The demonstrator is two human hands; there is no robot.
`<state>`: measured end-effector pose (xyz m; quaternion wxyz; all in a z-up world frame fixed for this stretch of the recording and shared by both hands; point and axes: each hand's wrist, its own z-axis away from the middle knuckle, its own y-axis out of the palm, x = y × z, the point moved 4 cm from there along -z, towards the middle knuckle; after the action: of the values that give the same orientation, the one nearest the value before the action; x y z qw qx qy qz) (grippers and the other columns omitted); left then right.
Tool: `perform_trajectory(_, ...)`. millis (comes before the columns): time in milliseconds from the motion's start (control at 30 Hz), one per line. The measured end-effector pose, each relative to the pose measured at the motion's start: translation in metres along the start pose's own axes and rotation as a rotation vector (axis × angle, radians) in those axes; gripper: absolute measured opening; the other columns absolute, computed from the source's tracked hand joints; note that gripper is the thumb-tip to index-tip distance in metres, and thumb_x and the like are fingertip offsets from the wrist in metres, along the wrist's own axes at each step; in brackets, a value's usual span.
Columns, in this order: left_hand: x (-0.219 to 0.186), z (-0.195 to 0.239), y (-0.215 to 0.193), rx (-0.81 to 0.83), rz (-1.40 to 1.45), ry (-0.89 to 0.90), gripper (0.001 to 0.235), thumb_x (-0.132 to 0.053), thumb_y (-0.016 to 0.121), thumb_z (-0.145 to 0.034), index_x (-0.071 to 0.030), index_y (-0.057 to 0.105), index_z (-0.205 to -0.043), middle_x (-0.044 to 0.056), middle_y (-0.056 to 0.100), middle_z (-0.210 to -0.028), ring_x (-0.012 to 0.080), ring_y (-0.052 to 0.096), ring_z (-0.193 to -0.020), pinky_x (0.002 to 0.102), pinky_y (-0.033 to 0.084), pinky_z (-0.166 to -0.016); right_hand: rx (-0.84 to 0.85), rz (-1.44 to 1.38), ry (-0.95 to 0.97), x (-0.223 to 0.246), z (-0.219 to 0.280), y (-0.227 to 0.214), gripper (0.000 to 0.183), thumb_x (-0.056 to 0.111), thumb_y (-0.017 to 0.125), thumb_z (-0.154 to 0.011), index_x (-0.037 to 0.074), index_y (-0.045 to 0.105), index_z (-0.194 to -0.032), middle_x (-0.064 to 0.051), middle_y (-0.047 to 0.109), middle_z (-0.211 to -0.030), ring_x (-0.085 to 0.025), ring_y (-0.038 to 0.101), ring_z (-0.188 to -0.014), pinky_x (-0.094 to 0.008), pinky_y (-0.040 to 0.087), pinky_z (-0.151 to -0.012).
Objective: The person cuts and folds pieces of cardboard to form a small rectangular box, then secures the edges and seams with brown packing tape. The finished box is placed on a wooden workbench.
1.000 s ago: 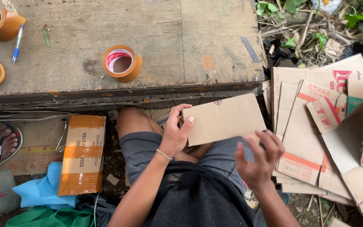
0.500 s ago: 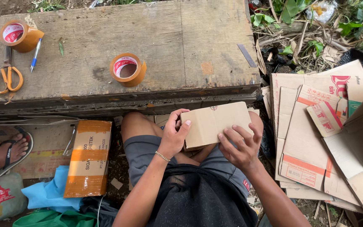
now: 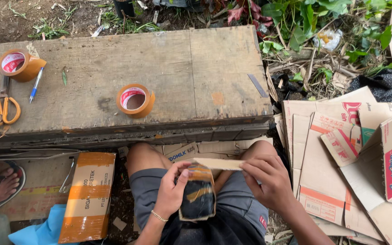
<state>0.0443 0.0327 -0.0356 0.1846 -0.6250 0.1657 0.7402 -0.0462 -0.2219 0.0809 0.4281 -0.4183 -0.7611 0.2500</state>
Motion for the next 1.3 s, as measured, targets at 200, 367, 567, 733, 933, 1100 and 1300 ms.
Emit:
perform_trajectory(200,0.003,-0.04,-0.024,0.013,0.217,-0.173,0.033,-0.022,0.055,-0.103,0.001,0.064,-0.125,0.007,0.07,-0.096,0.0142,0.066,-0.09,0.029,0.054,-0.083,0.295,-0.138,0.268,-0.03,-0.051,0.027,0.015,0.014,0.071,-0.082,0.004,0.077,-0.091,-0.009,0.075,-0.089,-0.026,0.069,-0.089,-0.039,0.053,-0.082)
perform_trajectory(367,-0.071,-0.059,-0.027,-0.352,-0.194,0.329,0.025,-0.016,0.064,-0.098,-0.002,0.066,-0.119,0.009,0.071,-0.107,0.0189,0.067,-0.099,0.034,0.054,-0.087,0.485,-0.066,0.21,-0.025,-0.084,0.037,0.015,0.019,0.071,-0.079,0.006,0.077,-0.084,-0.007,0.072,-0.088,-0.029,0.065,-0.093,-0.04,0.052,-0.086)
perform_trajectory(567,-0.137,-0.075,0.033,0.033,-0.892,0.692,0.021,-0.025,0.075,-0.084,-0.011,0.075,-0.1,0.004,0.074,-0.094,0.0233,0.069,-0.09,0.041,0.047,-0.086,0.454,0.026,-0.051,-0.009,-0.116,0.036,0.017,0.019,0.072,-0.072,0.009,0.076,-0.086,-0.003,0.073,-0.088,-0.026,0.063,-0.094,-0.041,0.048,-0.085)
perform_trajectory(733,-0.137,-0.11,0.06,0.001,-0.77,0.676,0.009,-0.018,0.07,-0.091,-0.013,0.076,-0.093,-0.001,0.073,-0.088,0.0217,0.068,-0.081,0.039,0.046,-0.081,0.404,0.228,-0.018,-0.028,-0.126,0.03,0.01,0.017,0.07,-0.077,0.01,0.075,-0.082,-0.003,0.072,-0.086,-0.024,0.064,-0.096,-0.04,0.047,-0.088)
perform_trajectory(933,-0.123,-0.177,0.061,-0.084,-0.894,0.706,0.013,-0.02,0.068,-0.094,-0.013,0.076,-0.087,0.001,0.073,-0.086,0.0196,0.065,-0.072,0.039,0.042,-0.075,-0.092,0.033,0.19,-0.137,-0.13,0.028,0.028,0.023,0.063,-0.092,0.007,0.077,-0.111,-0.011,0.075,-0.116,-0.027,0.068,-0.113,-0.041,0.05,-0.104)
perform_trajectory(1100,-0.124,-0.229,0.06,-0.116,-0.956,0.825,0.016,-0.024,0.066,-0.095,-0.016,0.076,-0.087,-0.001,0.073,-0.086,0.0188,0.066,-0.079,0.038,0.041,-0.078,-0.162,0.091,0.703,-0.266,-0.108,0.058,0.041,0.042,0.069,-0.093,0.002,0.075,-0.101,-0.022,0.073,-0.101,-0.037,0.069,-0.096,-0.046,0.053,-0.086)
perform_trajectory(1300,-0.12,-0.264,0.071,-0.02,-0.954,0.736,0.018,-0.027,0.065,-0.096,-0.016,0.076,-0.088,-0.001,0.074,-0.087,0.0201,0.067,-0.078,0.039,0.042,-0.08,0.166,0.221,0.99,-0.302,-0.063,0.082,0.046,0.05,0.064,-0.098,0.006,0.078,-0.093,-0.025,0.072,-0.081,-0.041,0.071,-0.078,-0.048,0.054,-0.076)
